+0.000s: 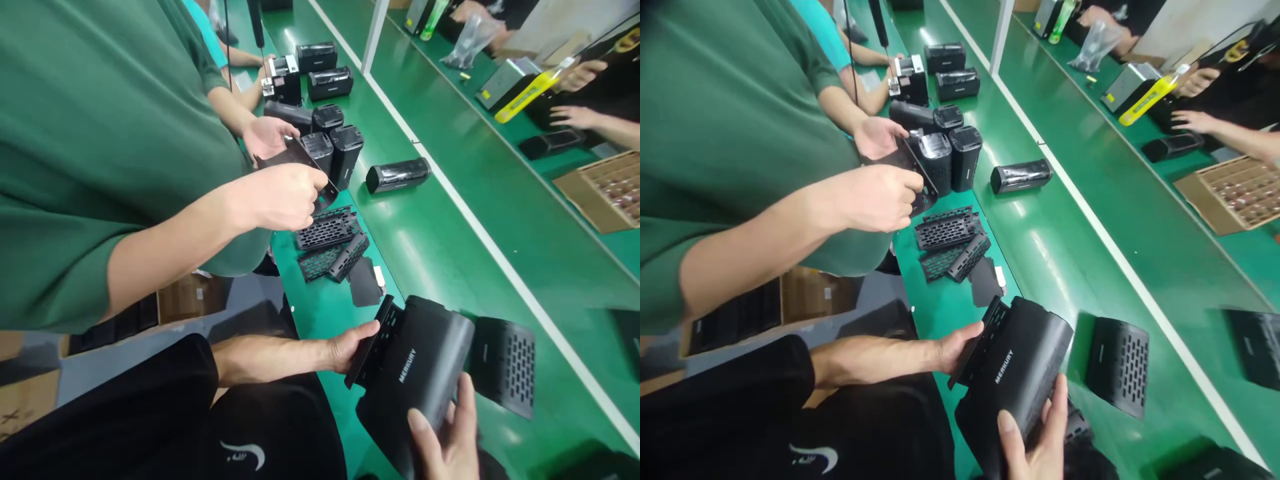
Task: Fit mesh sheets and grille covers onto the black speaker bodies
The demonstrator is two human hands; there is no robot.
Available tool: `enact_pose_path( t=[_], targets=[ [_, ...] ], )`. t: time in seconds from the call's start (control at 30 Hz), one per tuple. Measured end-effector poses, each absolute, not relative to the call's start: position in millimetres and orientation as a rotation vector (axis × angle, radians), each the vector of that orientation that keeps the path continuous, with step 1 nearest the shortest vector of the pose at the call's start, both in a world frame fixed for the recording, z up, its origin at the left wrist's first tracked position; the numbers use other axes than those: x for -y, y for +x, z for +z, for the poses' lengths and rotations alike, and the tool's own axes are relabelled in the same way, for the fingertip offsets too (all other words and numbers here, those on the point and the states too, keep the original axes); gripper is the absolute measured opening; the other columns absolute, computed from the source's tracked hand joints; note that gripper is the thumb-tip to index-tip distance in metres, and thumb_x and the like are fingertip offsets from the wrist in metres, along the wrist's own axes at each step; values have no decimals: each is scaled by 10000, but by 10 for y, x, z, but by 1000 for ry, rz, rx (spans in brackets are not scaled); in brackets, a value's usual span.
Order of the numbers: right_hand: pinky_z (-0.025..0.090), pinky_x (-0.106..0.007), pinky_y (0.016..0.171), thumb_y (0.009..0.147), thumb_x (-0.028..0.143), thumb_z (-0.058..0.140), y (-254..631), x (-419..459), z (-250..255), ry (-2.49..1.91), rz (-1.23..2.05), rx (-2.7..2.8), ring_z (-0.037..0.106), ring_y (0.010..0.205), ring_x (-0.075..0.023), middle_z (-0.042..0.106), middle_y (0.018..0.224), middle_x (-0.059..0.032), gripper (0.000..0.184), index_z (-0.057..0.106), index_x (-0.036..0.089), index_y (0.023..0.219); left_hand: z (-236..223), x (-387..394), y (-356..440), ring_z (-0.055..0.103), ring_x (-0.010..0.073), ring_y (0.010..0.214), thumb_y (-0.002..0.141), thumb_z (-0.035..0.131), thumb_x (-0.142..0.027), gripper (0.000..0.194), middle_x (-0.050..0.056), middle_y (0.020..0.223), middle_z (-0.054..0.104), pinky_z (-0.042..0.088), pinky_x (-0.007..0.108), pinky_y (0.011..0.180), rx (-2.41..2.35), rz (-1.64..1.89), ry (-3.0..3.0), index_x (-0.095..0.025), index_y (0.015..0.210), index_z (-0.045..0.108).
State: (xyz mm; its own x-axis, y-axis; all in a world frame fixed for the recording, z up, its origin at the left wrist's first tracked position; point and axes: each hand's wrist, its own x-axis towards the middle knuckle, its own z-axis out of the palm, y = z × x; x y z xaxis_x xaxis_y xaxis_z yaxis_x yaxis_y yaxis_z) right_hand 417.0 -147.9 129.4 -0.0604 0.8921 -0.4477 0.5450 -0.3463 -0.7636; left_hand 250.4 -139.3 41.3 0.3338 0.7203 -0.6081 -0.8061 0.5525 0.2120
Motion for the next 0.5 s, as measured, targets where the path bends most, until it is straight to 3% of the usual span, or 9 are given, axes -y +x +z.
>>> enact_pose_path(
  t=[0.07,0.1,0.17,0.2,0.23,0.3,0.37,0.5],
  targets=[
    [389,-692,1144,853,741,678,4111,1453,1265,-1856,1357,1577,510,1415,-490,478,1609,-185,1134,144,247,1723,415,1379,2607,753,158,1060,1006,-59,-332,835,-96,818,706,460,464,928,-853,1104,-111,-112,1151,734],
    [382,-691,1151,862,733,678,4097,1446,1245,-1862,1352,1594,488,1437,-485,457,1626,-180,1123,138,256,1724,401,1369,2635,760,167,1045,1024,10,-374,787,-87,803,711,477,452,929,-860,1124,-107,-128,1102,753],
    [362,-705,1161,863,723,689,4101,1433,1196,-1883,1350,1636,458,1462,-481,419,1656,-166,1121,122,284,1726,331,1345,2635,771,178,983,1026,353,-525,567,-28,888,771,532,375,929,-703,1118,-94,-160,1065,785],
    [352,-716,1162,859,719,697,4118,1426,1163,-1893,1345,1663,450,1467,-482,409,1663,-162,1126,117,295,1727,277,1333,2616,766,183,950,959,557,-581,495,18,964,792,550,337,920,-590,1114,-86,-165,1090,790],
    [348,-725,1160,856,714,706,4144,1418,1123,-1896,1340,1693,447,1468,-483,406,1665,-161,1132,113,300,1727,215,1323,2594,755,188,918,854,732,-617,536,60,1026,797,559,316,906,-498,1123,-83,-161,1132,787],
    [358,-726,1154,861,691,715,4214,1402,1022,-1874,1325,1758,447,1468,-481,417,1657,-160,1131,103,297,1727,95,1308,2559,727,191,881,643,926,-659,781,92,1069,789,556,301,877,-430,1168,-92,-150,1212,764],
    [380,-713,1149,869,662,718,4282,1389,908,-1822,1296,1813,431,1481,-478,419,1658,-148,1120,96,299,1727,12,1298,2549,709,192,865,533,981,-682,887,85,1045,787,554,303,871,-439,1174,-116,-151,1209,763],
    [323,-717,1190,835,670,741,4293,1361,770,-1790,1252,1836,328,1541,-493,349,1707,-127,1120,165,303,1722,-40,1291,2560,708,214,936,534,992,-674,890,90,1102,787,547,357,997,-411,1120,-136,-178,1234,757]
  ],
)
